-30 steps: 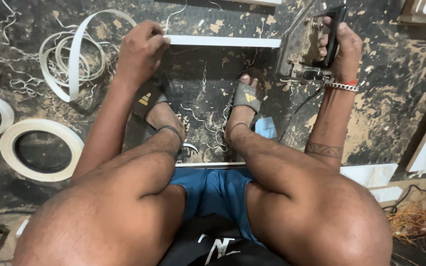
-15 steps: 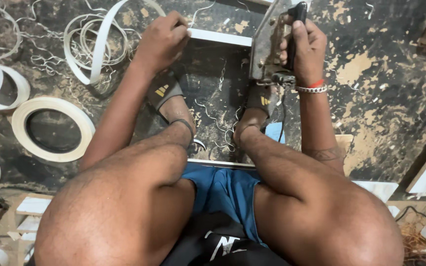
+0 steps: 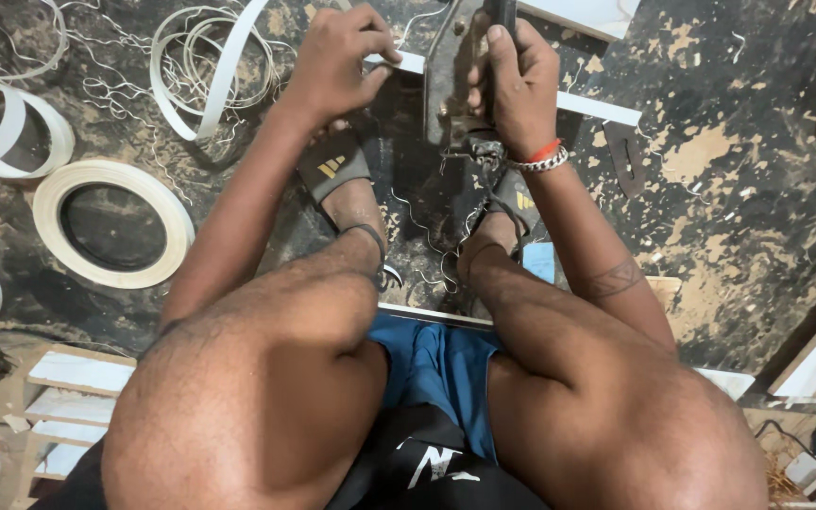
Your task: The person applies white edge banding to the edges of rectangular boards. They align the tape, press it down, and use a hot iron to bond it, then trim excess and fold the ends. The person repeats this process on multiple boards.
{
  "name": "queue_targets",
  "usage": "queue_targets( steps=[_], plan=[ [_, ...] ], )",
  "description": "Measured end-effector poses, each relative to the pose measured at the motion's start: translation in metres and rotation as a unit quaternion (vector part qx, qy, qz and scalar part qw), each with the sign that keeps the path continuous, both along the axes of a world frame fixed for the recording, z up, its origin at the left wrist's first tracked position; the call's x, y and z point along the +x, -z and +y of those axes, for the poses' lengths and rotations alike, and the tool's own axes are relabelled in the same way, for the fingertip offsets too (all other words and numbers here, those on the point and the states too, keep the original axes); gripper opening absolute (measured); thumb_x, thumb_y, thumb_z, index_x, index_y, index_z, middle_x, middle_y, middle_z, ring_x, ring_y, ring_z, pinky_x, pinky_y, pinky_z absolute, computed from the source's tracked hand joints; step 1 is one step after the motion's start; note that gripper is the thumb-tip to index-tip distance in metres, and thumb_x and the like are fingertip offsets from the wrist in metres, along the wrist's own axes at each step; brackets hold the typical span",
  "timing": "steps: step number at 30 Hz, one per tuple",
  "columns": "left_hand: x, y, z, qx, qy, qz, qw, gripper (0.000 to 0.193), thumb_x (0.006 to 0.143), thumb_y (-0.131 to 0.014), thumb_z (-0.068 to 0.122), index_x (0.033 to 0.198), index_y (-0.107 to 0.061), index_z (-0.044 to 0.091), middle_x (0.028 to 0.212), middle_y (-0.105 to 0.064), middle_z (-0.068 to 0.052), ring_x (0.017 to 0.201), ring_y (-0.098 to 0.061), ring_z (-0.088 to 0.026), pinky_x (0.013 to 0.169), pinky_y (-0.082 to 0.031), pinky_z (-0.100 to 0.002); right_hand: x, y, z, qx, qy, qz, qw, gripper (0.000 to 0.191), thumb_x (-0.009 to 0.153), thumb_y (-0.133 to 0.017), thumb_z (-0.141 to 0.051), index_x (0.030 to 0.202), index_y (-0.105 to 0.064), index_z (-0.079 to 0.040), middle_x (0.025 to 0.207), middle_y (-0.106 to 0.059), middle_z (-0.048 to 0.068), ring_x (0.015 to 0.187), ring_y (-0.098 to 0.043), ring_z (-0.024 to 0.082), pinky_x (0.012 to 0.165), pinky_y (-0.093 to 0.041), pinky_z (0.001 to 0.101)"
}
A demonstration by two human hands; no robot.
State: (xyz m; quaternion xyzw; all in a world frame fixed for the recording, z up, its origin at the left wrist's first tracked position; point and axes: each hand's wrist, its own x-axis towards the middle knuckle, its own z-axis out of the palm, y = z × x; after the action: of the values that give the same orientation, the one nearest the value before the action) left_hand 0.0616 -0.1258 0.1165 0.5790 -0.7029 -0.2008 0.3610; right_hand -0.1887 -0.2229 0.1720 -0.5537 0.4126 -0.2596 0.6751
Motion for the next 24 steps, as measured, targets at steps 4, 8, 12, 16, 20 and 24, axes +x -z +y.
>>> queue_targets(
  steps=[4,8,12,16,20,24],
  plan=[
    [0.010,0.003,0.001,0.012,-0.014,-0.039,0.999,0.018,0.086,-0.075,0.007,0.104,-0.071,0.009,0.108,-0.066,-0.008,0.108,-0.063,-0.032,0.095,-0.044,-0.046,0.011,-0.001,0.001,-0.019,-0.019,-0.004,1.000,0.031,0.116,-0.053,-0.031,0.127,-0.064,-0.005,0.079,-0.066,0.001,0.061,-0.061,0.007,0.052,-0.045,0.0225],
    [0.017,0.003,0.003,0.001,-0.015,-0.100,0.995,0.028,0.084,-0.075,0.011,0.111,-0.070,0.009,0.108,-0.067,-0.009,0.108,-0.063,-0.034,0.093,-0.042,-0.048,0.022,0.001,0.002,-0.034,-0.034,0.004,0.999,0.032,0.115,-0.053,-0.033,0.126,-0.064,-0.005,0.078,-0.067,0.002,0.059,-0.062,0.008,0.051,-0.046,0.0219],
    [0.021,0.004,0.002,0.009,-0.007,-0.143,0.990,0.023,0.083,-0.076,0.013,0.104,-0.069,0.010,0.107,-0.067,-0.009,0.109,-0.063,-0.033,0.093,-0.044,-0.048,0.032,0.003,0.005,-0.027,-0.034,0.008,0.999,0.031,0.115,-0.054,-0.033,0.121,-0.062,-0.004,0.078,-0.068,0.003,0.060,-0.063,0.009,0.051,-0.046,0.0221],
    [0.029,0.006,-0.001,0.052,0.023,-0.144,0.988,0.023,0.084,-0.077,0.015,0.104,-0.069,0.009,0.106,-0.067,-0.009,0.106,-0.064,-0.033,0.089,-0.047,-0.048,0.037,0.004,0.008,-0.013,-0.025,-0.002,1.000,0.031,0.114,-0.055,-0.033,0.119,-0.063,-0.003,0.078,-0.068,0.004,0.060,-0.065,0.009,0.051,-0.049,0.0231],
    [0.037,0.013,0.000,0.037,0.050,-0.123,0.990,0.026,0.077,-0.077,0.012,0.100,-0.068,0.007,0.101,-0.066,-0.011,0.101,-0.064,-0.034,0.085,-0.049,-0.047,0.039,0.004,0.006,-0.018,-0.030,-0.007,0.999,0.030,0.114,-0.056,-0.032,0.118,-0.062,-0.003,0.079,-0.068,0.005,0.061,-0.065,0.011,0.052,-0.050,0.0242],
    [0.034,0.026,0.002,0.016,0.025,-0.119,0.992,0.023,0.081,-0.076,0.005,0.102,-0.065,0.006,0.104,-0.066,-0.011,0.105,-0.065,-0.034,0.087,-0.049,-0.047,0.037,0.005,0.004,-0.018,-0.033,-0.003,0.999,0.031,0.114,-0.056,-0.033,0.118,-0.062,-0.003,0.079,-0.067,0.006,0.062,-0.065,0.011,0.053,-0.051,0.0246]
  ],
)
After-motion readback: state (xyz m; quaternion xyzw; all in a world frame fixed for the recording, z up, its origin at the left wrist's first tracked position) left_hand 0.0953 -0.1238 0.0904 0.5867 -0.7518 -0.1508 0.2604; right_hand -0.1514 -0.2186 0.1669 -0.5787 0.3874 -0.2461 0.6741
